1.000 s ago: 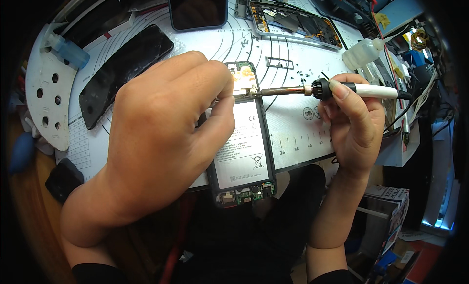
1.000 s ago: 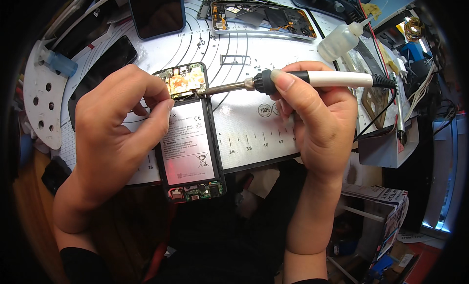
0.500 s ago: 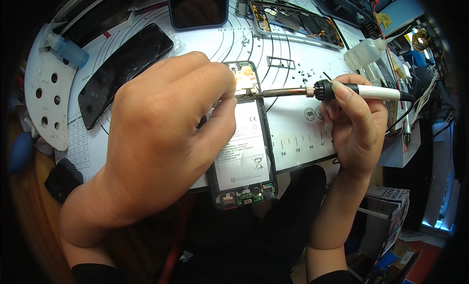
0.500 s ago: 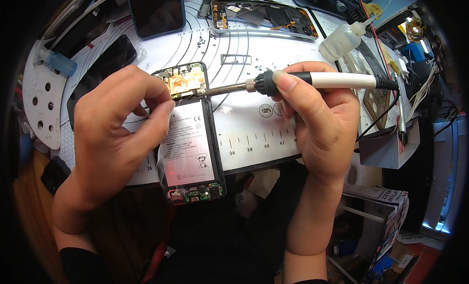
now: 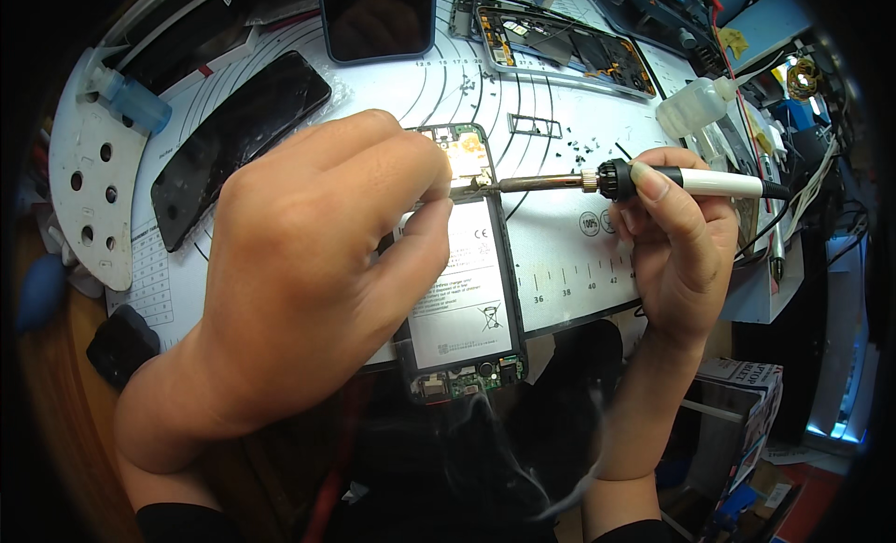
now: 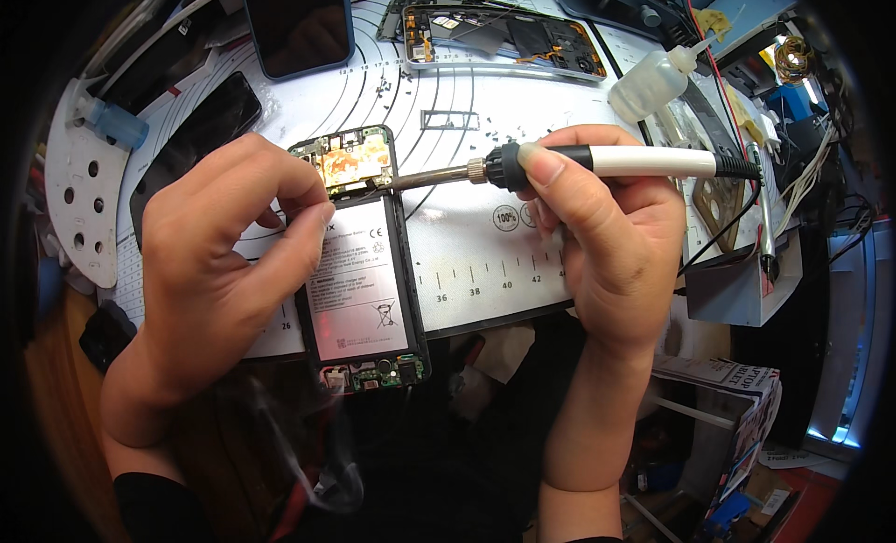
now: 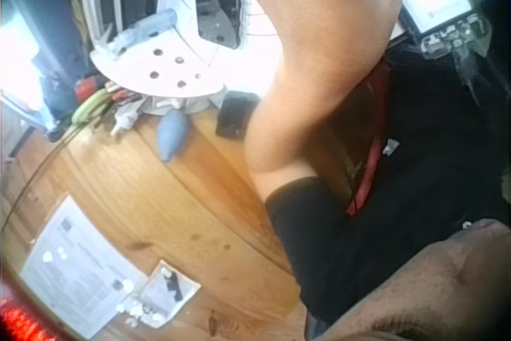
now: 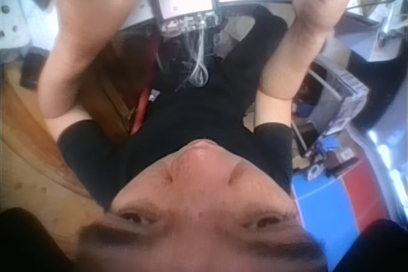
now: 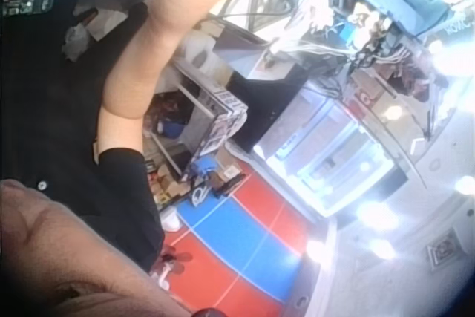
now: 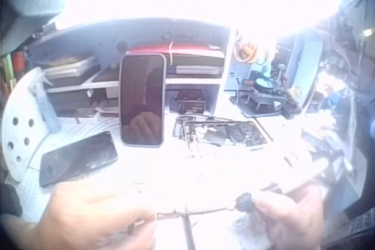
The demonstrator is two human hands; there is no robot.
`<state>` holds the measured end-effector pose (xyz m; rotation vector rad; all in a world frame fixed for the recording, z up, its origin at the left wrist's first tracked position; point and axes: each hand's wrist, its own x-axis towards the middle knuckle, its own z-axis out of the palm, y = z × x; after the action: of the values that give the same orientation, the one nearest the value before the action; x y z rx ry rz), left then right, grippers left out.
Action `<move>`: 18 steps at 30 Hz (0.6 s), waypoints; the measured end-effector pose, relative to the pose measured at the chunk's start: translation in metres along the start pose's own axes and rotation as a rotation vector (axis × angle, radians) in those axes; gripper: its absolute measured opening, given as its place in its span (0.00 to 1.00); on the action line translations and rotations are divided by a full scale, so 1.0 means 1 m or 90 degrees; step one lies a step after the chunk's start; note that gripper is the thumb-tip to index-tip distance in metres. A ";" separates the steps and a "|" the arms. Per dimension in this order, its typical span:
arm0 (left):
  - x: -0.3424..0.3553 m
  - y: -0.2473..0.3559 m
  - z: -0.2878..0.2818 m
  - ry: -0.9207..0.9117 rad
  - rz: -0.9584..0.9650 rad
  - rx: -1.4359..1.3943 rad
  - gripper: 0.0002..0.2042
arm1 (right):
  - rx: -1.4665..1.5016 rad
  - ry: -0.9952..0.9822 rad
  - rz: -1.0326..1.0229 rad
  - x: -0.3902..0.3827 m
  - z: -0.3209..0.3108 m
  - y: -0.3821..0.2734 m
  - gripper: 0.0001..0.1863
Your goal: The person uses a soldering iron to work on the internal circuitry of a mobile phone, reconnects a ribbon cable by hand, and then plugs a cable into the phone to check its state.
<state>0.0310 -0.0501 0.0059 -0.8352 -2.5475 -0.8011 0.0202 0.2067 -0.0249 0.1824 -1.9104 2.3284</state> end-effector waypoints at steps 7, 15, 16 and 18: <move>0.000 -0.001 -0.001 -0.011 0.000 0.003 0.04 | 0.001 0.004 0.005 -0.001 0.001 -0.001 0.12; 0.000 0.000 0.001 -0.007 -0.008 0.007 0.03 | 0.001 0.005 -0.002 0.000 0.001 0.000 0.11; 0.000 -0.001 0.001 -0.004 -0.007 0.004 0.04 | 0.001 0.004 -0.002 0.000 0.001 0.000 0.11; 0.000 -0.001 0.002 -0.001 -0.004 0.002 0.04 | 0.002 0.006 -0.001 -0.001 0.002 0.000 0.11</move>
<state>0.0303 -0.0498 0.0040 -0.8282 -2.5534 -0.7993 0.0207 0.2046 -0.0250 0.1722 -1.9017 2.3270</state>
